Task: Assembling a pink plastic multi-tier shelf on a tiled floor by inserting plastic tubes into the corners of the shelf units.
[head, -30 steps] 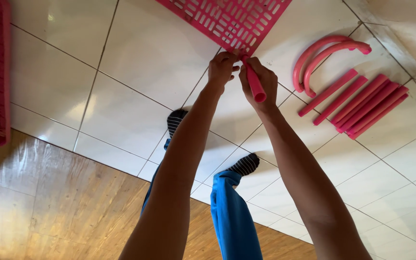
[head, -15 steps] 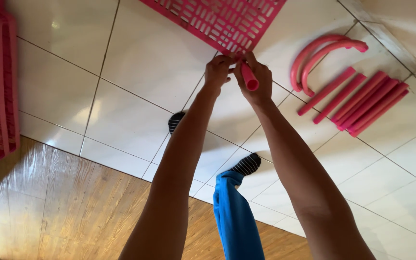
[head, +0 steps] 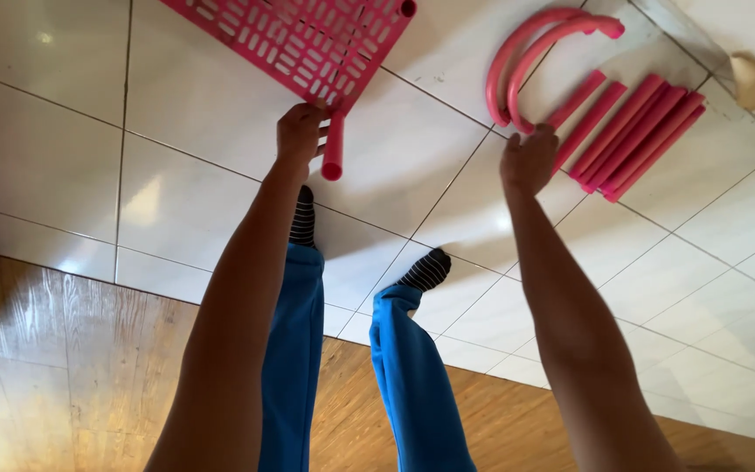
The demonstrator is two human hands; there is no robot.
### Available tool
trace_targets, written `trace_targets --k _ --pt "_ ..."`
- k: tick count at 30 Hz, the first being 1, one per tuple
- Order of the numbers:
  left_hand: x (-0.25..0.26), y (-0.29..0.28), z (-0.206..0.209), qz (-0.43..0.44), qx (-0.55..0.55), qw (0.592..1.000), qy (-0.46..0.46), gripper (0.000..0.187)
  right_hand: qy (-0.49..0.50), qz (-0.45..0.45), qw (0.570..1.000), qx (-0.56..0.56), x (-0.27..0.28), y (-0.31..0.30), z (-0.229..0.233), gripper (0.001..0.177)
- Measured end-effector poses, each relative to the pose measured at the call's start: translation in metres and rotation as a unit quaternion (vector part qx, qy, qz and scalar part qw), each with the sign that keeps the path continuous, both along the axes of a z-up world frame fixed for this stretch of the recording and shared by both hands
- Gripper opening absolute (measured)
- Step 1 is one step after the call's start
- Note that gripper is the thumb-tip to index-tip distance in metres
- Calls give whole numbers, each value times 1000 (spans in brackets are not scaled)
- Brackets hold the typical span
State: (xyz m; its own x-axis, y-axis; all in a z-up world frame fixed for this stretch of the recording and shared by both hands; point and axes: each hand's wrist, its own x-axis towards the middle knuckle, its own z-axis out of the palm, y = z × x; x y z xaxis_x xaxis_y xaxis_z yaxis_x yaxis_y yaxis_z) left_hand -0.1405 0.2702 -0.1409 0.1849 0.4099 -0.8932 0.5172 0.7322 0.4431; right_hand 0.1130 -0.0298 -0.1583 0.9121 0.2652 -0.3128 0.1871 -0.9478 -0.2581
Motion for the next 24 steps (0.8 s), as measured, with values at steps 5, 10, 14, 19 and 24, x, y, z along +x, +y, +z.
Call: trace_targets --k 5,10,14,19,24 --pt "-10 -11 -19 14 12 1000 11 35 -17 -46 998 -31 30 -62 -64 43" --pt "-10 -1 -19 20 5 1000 0 34 9 -96 995 16 36 -48 -54 47" --pt "8 19 11 -37 69 992 97 46 210 -239 943 95 50 -48 -37 31" --pt "16 23 17 -74 101 981 148 52 205 -384 885 166 47 -23 -7 20" --pt "16 24 12 -83 98 982 139 49 231 -324 832 387 23 46 40 25"
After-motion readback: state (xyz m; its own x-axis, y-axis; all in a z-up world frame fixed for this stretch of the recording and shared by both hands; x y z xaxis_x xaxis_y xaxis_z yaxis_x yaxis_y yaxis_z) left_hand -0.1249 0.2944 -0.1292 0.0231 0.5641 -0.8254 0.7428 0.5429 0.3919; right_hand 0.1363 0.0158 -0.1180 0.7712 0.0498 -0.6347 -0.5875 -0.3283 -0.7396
